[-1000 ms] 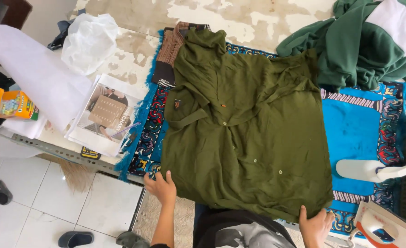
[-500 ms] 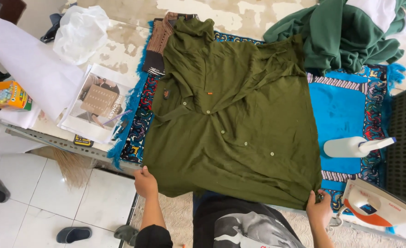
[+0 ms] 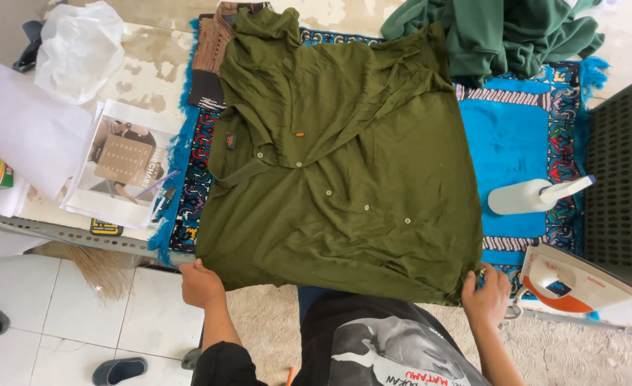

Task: A person irons a green long-sleeved shirt on a table and then folds it.

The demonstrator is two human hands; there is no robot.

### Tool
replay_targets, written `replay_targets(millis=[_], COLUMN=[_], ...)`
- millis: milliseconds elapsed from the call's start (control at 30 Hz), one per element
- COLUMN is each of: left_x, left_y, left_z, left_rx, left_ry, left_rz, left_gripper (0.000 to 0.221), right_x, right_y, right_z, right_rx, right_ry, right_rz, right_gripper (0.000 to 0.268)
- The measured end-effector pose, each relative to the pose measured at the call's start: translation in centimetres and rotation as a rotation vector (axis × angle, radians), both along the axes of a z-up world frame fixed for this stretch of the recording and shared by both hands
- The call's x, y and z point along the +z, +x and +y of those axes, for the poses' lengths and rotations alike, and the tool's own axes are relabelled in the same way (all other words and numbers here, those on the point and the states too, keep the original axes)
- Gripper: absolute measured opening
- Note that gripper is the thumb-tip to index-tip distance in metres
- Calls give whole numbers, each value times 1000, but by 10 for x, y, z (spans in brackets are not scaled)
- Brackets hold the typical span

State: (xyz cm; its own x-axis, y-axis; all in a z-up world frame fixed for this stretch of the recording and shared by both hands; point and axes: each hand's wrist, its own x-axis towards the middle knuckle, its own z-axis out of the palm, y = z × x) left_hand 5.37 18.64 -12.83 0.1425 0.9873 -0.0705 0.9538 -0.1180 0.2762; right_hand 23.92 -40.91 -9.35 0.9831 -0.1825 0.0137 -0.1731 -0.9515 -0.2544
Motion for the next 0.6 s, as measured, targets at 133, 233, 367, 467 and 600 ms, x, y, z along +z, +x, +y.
replay_targets(millis=[133,233,367,467,600], left_x=[-9,13,49,55,78], left_y=[30,82,156,198,241], left_z=[-20,-63,-116,-124,-105], left_rx=[-258,-592,-1132,-1359,-1469], left_ry=[375,494,184,73,-199], left_rz=[-205,-401,-492,-293,-5], left_gripper=[15,14,24,35,52], right_x=[-13,-34,-57,-25,72], right_y=[43,71,95,108,132], right_z=[22,30,20,23,56], right_rx=[414,490,485,575,441], right_ry=[-31,-178,-311,-268,79], right_rz=[-270,-197,71,87,378], right_gripper=[36,50,31,29,29])
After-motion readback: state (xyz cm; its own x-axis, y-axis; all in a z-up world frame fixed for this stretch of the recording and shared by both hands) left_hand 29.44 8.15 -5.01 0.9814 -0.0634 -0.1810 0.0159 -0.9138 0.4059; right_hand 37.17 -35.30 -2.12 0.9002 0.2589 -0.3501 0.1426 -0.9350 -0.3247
